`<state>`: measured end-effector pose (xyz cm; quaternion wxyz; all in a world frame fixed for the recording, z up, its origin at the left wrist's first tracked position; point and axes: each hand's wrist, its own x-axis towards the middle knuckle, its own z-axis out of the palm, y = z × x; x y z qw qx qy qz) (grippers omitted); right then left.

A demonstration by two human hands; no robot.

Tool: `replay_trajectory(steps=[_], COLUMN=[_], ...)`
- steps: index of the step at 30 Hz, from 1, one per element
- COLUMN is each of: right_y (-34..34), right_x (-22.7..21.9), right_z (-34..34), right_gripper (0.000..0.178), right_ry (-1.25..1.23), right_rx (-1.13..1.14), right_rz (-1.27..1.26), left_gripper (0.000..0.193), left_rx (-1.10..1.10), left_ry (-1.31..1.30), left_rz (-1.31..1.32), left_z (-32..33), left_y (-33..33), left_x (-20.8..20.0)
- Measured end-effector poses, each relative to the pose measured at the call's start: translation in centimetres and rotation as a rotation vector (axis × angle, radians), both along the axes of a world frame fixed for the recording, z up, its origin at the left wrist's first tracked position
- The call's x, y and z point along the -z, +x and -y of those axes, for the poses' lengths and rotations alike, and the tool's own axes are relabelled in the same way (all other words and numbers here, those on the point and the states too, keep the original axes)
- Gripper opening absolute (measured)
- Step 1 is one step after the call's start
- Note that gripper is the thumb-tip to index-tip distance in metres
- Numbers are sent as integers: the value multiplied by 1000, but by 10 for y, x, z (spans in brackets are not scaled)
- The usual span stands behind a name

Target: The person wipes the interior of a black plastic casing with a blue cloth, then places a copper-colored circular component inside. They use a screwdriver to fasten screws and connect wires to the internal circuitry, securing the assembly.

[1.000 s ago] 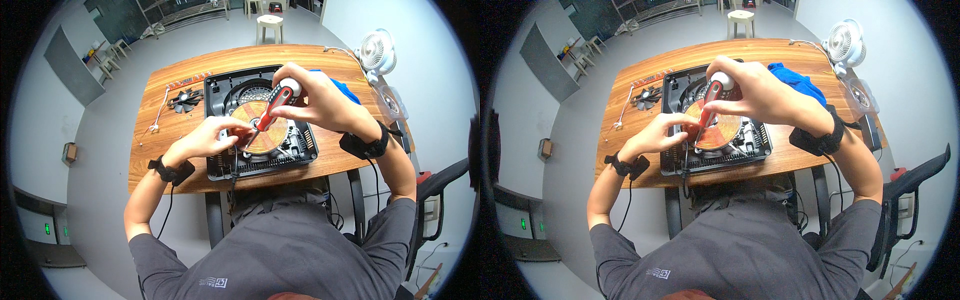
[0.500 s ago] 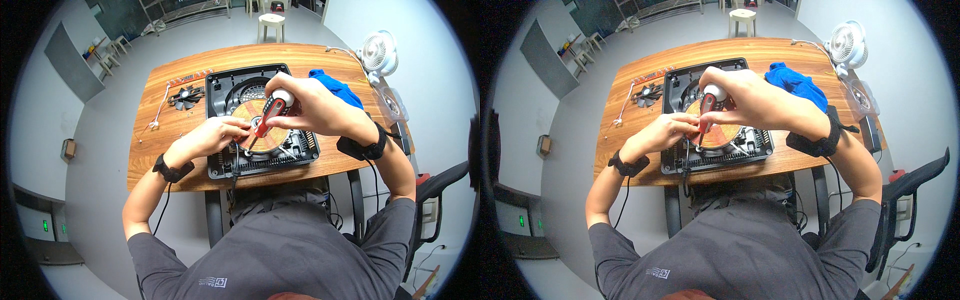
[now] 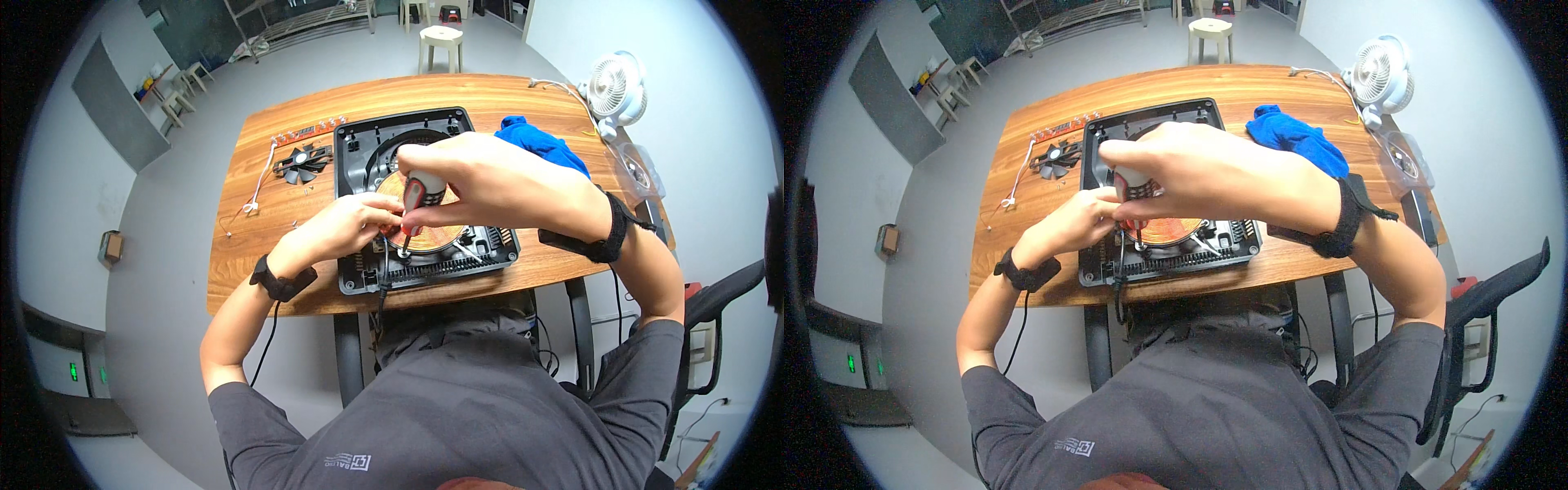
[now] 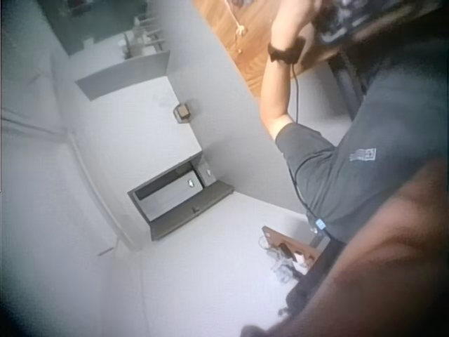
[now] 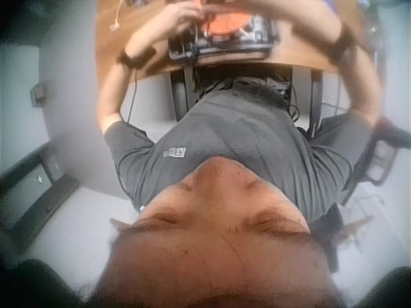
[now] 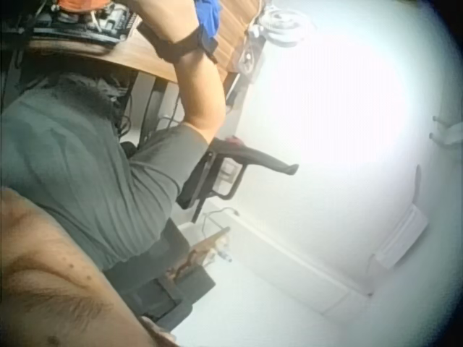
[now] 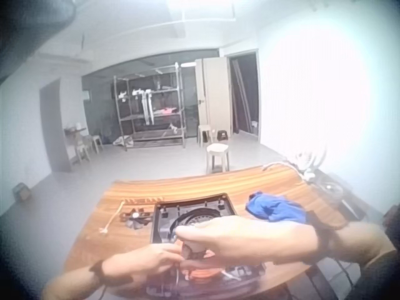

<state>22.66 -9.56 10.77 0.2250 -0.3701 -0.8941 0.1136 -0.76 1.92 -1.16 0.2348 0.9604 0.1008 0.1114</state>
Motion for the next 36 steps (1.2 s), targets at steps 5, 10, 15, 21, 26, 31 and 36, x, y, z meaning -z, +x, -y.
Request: replay_trajectory(steps=[5, 10, 15, 21, 26, 31, 36], right_y=[-22, -28, -28, -33, -24, -31, -27], right_x=[-28, -33, -27, -38, -47, -55, -46], right_z=[1, -8, -15, -8, -3, -8, -15], right_gripper=[38, 45, 52, 41, 39, 38, 33], right_ry=[57, 161, 285, 143, 68, -55, 103], right_rx=[116, 102, 40, 163, 140, 154, 110], right_rz=[387, 430, 324, 415, 464, 520, 465], left_gripper=[35, 34, 34, 26, 25, 27, 32], left_rx=[11, -3, -64, -223, -242, -186, -204], left_ry=[-60, -188, -484, -433, -497, -684, -637], left_rz=[-24, 89, 333, 318, 322, 170, 198], left_z=[10, 10, 25, 34, 31, 21, 21], left_y=[0, -4, -1, 8, 12, 13, 16], left_x=[-17, -27, -52, -52, -57, -58, -58])
